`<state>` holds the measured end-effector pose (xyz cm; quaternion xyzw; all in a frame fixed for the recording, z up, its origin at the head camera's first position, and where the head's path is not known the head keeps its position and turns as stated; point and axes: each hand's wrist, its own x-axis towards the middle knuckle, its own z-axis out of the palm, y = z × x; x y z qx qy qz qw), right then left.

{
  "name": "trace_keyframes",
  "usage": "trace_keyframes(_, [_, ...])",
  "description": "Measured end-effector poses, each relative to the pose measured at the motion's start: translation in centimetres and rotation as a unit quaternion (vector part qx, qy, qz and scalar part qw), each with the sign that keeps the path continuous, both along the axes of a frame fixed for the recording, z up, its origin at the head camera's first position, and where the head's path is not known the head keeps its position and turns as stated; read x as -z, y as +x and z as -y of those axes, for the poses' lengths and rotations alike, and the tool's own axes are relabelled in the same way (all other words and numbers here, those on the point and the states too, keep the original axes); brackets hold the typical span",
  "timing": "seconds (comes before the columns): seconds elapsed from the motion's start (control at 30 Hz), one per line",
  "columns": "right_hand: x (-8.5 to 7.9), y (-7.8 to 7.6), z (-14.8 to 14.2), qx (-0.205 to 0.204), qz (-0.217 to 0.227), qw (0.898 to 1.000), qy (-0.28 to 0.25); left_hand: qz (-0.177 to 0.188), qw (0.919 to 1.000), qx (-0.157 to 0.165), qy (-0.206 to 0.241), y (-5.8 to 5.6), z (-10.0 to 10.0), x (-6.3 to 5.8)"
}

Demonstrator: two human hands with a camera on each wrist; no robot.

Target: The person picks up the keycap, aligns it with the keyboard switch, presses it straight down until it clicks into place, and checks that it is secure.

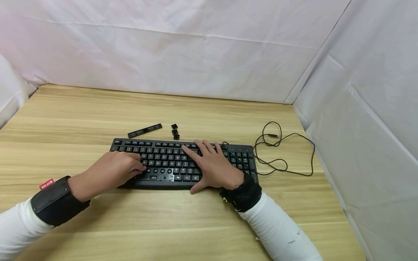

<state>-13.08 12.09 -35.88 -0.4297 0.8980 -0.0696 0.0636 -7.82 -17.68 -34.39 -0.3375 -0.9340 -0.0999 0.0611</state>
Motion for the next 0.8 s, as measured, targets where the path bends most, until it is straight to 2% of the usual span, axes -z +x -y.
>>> trace_keyframes(0.23, [0.0,0.1,0.0,-0.001,-0.01,1.0,0.0,-0.005,1.0,0.002,-0.001,-0.1,0.1,0.3])
trace_keyframes(0.4, [0.1,0.0,0.0,-0.004,-0.006,1.0,-0.004,-0.004,0.9999,0.008,-0.012,-0.1,0.5,0.0])
trace_keyframes(0.57, [0.1,-0.1,-0.1,-0.002,-0.007,1.0,0.0,0.009,0.9999,-0.007,-0.01,-0.1,0.9,-0.6])
trace_keyframes(0.8, [0.3,-0.2,-0.1,-0.001,-0.006,1.0,0.001,-0.003,0.9996,-0.024,-0.011,-0.6,1.7,-1.2])
